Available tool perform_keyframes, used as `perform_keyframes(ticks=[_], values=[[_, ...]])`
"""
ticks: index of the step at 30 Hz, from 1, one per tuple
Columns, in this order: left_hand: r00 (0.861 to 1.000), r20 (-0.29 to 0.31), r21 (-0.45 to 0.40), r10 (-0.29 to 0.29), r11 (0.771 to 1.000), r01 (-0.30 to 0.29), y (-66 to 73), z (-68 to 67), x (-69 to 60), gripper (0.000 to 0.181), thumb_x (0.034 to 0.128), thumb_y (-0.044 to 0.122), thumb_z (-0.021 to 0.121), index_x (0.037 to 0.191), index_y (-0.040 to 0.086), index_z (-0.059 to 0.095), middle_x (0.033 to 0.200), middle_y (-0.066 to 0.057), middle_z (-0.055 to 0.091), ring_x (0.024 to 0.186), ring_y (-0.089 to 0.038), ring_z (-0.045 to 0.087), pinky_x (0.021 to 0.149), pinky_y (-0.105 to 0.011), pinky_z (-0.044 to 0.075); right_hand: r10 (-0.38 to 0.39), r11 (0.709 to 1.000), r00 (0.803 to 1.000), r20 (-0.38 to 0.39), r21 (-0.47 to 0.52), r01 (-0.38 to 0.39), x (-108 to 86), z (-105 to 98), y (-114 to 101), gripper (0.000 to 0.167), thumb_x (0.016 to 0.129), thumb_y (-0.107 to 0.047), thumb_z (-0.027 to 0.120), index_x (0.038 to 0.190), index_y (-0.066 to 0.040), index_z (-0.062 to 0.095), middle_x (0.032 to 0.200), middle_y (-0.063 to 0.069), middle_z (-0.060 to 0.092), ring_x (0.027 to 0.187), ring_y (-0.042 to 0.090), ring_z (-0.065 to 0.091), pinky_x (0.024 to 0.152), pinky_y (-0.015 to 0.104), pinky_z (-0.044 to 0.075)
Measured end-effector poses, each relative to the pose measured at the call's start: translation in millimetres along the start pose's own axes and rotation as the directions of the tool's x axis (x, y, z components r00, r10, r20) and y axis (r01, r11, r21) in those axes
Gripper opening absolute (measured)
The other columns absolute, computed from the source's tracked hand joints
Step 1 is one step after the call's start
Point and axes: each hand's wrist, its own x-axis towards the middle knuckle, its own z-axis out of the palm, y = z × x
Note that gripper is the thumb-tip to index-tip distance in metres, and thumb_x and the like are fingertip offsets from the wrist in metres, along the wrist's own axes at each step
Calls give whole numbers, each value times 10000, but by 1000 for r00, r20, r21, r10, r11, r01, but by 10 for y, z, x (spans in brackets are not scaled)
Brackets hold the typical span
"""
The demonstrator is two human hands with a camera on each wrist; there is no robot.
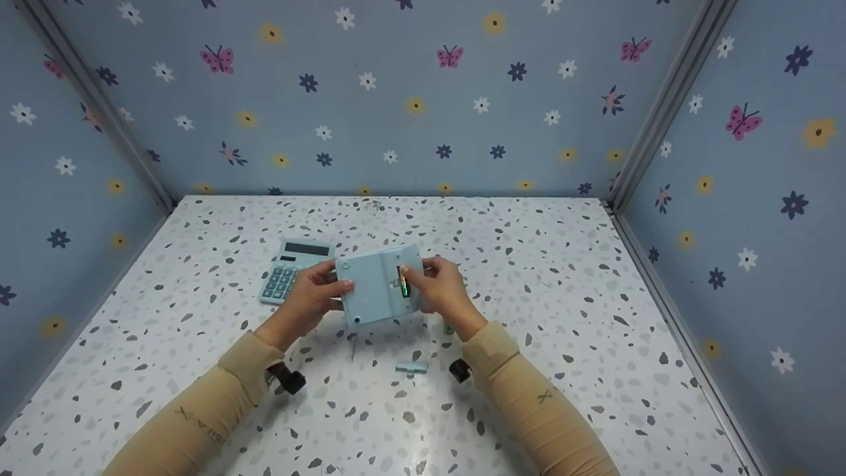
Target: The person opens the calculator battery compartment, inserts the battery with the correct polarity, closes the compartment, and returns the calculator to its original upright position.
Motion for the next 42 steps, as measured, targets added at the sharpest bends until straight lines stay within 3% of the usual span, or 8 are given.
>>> perform_keyframes(ticks=[9,18,26,36,42], values=[[1000,10,7,-6,1000,6,5,-9,4,500,1028,68,715,1513,29,599,1188,-88,780,981,-180,777,789,-349,687,-55,997,998,-13,-61,54,-18,1,37,527,1063,-426,710,1413,-40,635,1237,154,630,1140,275,622,739,429,701],[999,44,34,-12,999,11,-1,-33,-1,518,1038,128,710,1532,70,567,1287,-119,736,1053,-210,767,758,-368,682,-48,996,998,-27,-71,46,-9,2,62,529,1054,-423,725,1411,-46,623,1283,174,631,1167,293,626,738,418,701],[999,36,9,-10,1000,9,0,-26,-6,500,1044,97,705,1525,61,573,1252,-104,748,1037,-207,769,741,-379,684,-88,993,996,-14,-83,86,-35,-17,56,581,1062,-418,714,1448,-8,573,1275,203,601,1118,284,624,691,414,698],[1000,-2,-35,12,999,-12,70,-74,-4,456,1055,64,684,1499,45,584,1203,-99,770,986,-211,781,734,-377,693,-170,971,985,3,-170,168,-65,-103,95,577,1051,-433,728,1434,-16,619,1221,202,698,1016,331,755,849,461,686],[1000,-15,-30,4,1000,-5,83,-98,-25,457,1057,60,682,1502,48,582,1199,-89,779,975,-203,785,727,-367,691,-191,958,982,9,-218,188,-98,-159,115,550,1043,-388,749,1413,2,634,1204,186,723,1014,272,736,852,380,668]])
